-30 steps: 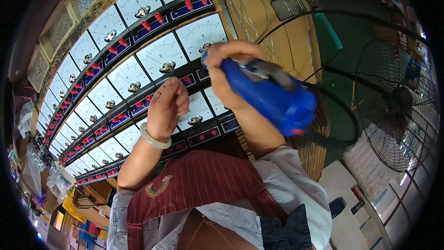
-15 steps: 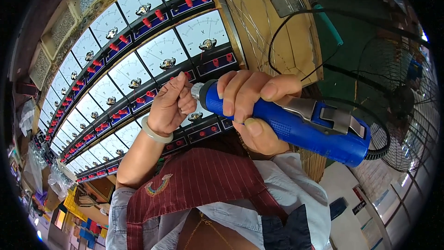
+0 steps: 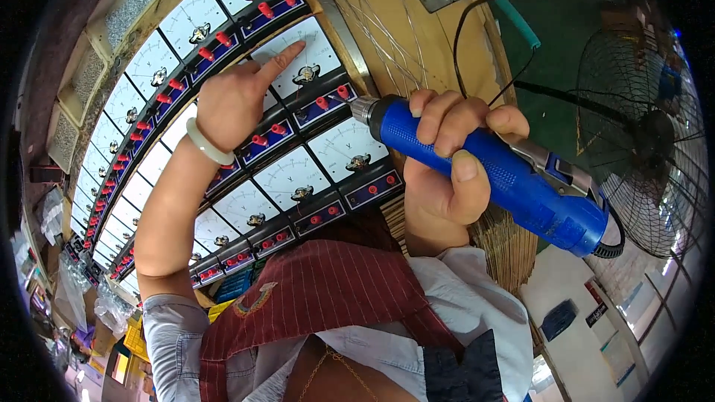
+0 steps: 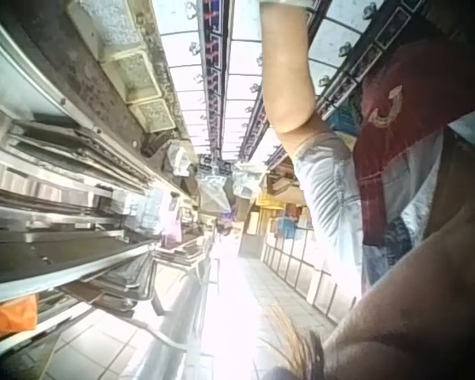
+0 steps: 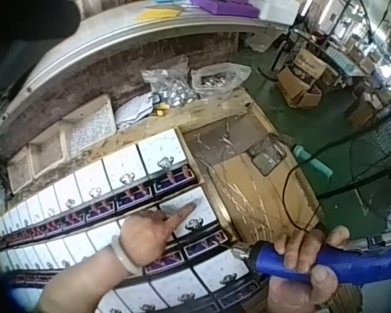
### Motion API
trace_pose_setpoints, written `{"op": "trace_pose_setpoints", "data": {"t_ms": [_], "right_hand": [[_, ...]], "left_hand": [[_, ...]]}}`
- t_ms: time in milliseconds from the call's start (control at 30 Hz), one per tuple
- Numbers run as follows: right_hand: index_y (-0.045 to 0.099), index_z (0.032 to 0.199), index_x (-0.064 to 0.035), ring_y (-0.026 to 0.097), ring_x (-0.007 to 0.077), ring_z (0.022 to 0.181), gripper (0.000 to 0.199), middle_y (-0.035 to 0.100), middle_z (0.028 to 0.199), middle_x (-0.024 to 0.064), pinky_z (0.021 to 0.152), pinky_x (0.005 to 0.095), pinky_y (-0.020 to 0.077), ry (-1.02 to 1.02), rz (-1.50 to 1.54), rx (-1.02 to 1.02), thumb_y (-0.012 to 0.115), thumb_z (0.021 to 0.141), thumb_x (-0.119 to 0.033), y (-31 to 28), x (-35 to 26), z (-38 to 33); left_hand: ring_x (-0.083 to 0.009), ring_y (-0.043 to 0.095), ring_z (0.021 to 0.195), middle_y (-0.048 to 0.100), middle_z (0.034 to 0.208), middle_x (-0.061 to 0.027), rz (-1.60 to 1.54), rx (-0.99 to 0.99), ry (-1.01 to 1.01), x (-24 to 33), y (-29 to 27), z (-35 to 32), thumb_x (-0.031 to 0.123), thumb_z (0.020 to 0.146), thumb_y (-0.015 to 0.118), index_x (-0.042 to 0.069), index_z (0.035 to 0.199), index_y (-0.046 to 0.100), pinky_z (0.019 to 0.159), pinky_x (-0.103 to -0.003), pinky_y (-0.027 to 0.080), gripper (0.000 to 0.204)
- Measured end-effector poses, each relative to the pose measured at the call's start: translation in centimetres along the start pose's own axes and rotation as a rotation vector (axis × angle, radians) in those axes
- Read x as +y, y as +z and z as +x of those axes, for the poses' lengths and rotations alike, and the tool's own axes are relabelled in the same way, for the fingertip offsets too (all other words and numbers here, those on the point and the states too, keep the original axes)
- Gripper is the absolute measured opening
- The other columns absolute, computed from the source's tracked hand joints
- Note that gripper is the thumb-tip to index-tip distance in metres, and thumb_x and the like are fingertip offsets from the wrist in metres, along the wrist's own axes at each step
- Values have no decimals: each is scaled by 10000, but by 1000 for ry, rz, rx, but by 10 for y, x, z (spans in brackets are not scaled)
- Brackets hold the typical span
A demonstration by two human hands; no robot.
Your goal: Assembling or testing electronic meter components using an electric screwdriver.
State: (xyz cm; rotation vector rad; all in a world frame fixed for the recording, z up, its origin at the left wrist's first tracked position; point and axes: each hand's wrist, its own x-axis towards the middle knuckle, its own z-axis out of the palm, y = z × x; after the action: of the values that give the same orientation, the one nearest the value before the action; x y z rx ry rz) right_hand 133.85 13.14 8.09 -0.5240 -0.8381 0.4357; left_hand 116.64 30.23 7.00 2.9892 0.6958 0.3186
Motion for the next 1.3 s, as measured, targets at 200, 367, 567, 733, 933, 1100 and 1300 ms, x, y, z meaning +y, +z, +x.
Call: {"op": "trace_pose_setpoints", "data": {"t_ms": [200,367,567,733,933,1100,1300], "right_hand": [[409,1159,-138,494,190,716,437,481,715,41,780,428,376,13,9,45,586,761,-176,-8,1,1],[398,1166,-126,497,195,718,445,488,716,47,782,431,378,36,10,53,582,765,-178,-9,4,3],[396,1172,-118,501,197,715,452,494,712,54,786,430,390,40,22,60,578,764,-182,-9,8,2],[397,1172,-119,501,194,710,450,495,709,52,785,425,397,49,9,60,575,763,-180,-4,10,0],[402,1151,-121,504,194,711,440,495,707,52,785,425,397,61,-8,67,581,754,-182,2,11,-1],[402,1154,-116,511,198,715,437,493,709,59,783,428,401,50,-19,8,578,759,-179,5,13,-3],[469,1179,-128,455,165,698,436,448,710,28,802,406,378,55,-70,18,550,755,-188,15,17,-6]], "left_hand": [[-210,605,619,591,713,-68,245,-102,39,-6,6,4,40,749,527,294,1374,356,521,-309,490,695],[-201,596,633,583,715,-58,277,-87,99,-7,13,5,34,750,516,305,1375,353,556,-295,494,700],[-214,592,645,574,738,-63,250,-143,111,-9,13,4,25,747,520,330,1380,330,573,-318,502,727],[-228,590,659,570,748,-71,193,-143,96,-11,16,0,26,751,521,357,1388,302,565,-329,505,751],[-209,581,609,551,702,-58,247,-124,102,-11,17,-5,26,738,528,331,1389,313,512,-323,489,751],[-206,570,585,531,669,-58,222,-97,114,-12,21,-7,11,720,524,327,1388,318,499,-324,482,768],[-192,616,655,602,706,-49,186,-144,68,-9,15,-8,19,748,516,292,1367,365,563,-315,480,694]]}}
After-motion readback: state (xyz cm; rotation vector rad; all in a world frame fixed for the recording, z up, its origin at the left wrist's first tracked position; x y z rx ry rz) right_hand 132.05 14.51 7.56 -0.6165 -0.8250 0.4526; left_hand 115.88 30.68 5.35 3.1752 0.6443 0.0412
